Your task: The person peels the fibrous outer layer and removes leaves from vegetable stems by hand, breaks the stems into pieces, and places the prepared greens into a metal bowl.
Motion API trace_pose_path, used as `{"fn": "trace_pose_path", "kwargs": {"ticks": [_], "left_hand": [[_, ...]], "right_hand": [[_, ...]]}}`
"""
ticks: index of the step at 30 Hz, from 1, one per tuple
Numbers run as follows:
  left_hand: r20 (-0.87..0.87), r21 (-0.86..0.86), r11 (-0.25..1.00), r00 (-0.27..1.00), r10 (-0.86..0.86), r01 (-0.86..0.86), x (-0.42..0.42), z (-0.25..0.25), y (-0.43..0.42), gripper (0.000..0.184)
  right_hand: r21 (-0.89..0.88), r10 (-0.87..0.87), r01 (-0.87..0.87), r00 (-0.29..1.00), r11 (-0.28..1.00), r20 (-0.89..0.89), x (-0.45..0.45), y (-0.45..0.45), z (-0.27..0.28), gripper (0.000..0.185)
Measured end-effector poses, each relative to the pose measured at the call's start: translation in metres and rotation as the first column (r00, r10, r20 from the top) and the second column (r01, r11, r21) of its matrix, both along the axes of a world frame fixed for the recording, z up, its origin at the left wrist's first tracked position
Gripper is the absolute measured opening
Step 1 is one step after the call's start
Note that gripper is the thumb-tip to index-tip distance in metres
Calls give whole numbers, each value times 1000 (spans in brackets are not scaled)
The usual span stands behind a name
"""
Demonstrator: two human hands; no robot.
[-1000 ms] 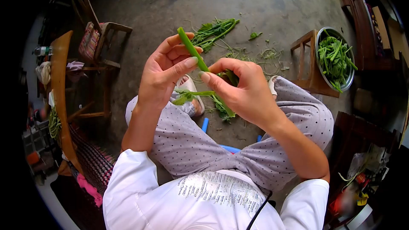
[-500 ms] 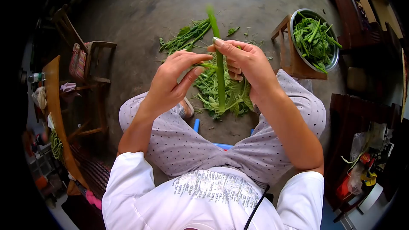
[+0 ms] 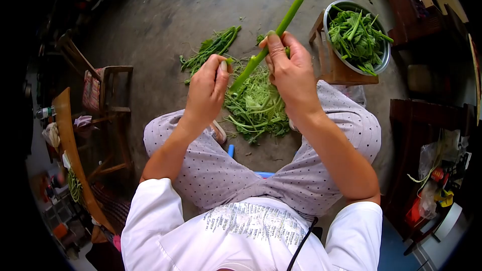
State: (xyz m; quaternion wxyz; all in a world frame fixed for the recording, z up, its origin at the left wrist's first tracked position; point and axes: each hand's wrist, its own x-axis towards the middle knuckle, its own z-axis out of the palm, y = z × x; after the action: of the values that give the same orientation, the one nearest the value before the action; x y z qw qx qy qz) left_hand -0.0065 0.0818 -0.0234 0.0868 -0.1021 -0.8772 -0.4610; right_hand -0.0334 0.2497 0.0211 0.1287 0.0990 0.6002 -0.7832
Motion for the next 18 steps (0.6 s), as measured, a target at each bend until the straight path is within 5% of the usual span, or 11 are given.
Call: {"fn": "trace_pose_path", "kwargs": {"ticks": [7, 12, 15, 17, 18], "left_hand": [[189, -53, 998, 981, -35, 46, -20, -23, -22, 17], [328, -152, 982, 943, -56, 112, -17, -32, -21, 19], [376, -161, 971, 920, -106, 178, -20, -41, -21, 24], [377, -433, 841, 913, -159, 325, -17, -46, -24, 33], [383, -434, 843, 912, -146, 317, -17, -45, -23, 33]], "right_hand": [[-124, -81, 96, 989, 988, 127, -17, 50, -1, 22], [-202, -464, 473, 881, 858, 91, -56, 143, -19, 23], [-176, -456, 517, 840, 838, 295, -63, 165, -44, 29], [-296, -263, 356, 913, 886, 311, -53, 156, -51, 35], [-291, -219, 296, 938, 910, 269, -45, 139, -45, 38]]}}
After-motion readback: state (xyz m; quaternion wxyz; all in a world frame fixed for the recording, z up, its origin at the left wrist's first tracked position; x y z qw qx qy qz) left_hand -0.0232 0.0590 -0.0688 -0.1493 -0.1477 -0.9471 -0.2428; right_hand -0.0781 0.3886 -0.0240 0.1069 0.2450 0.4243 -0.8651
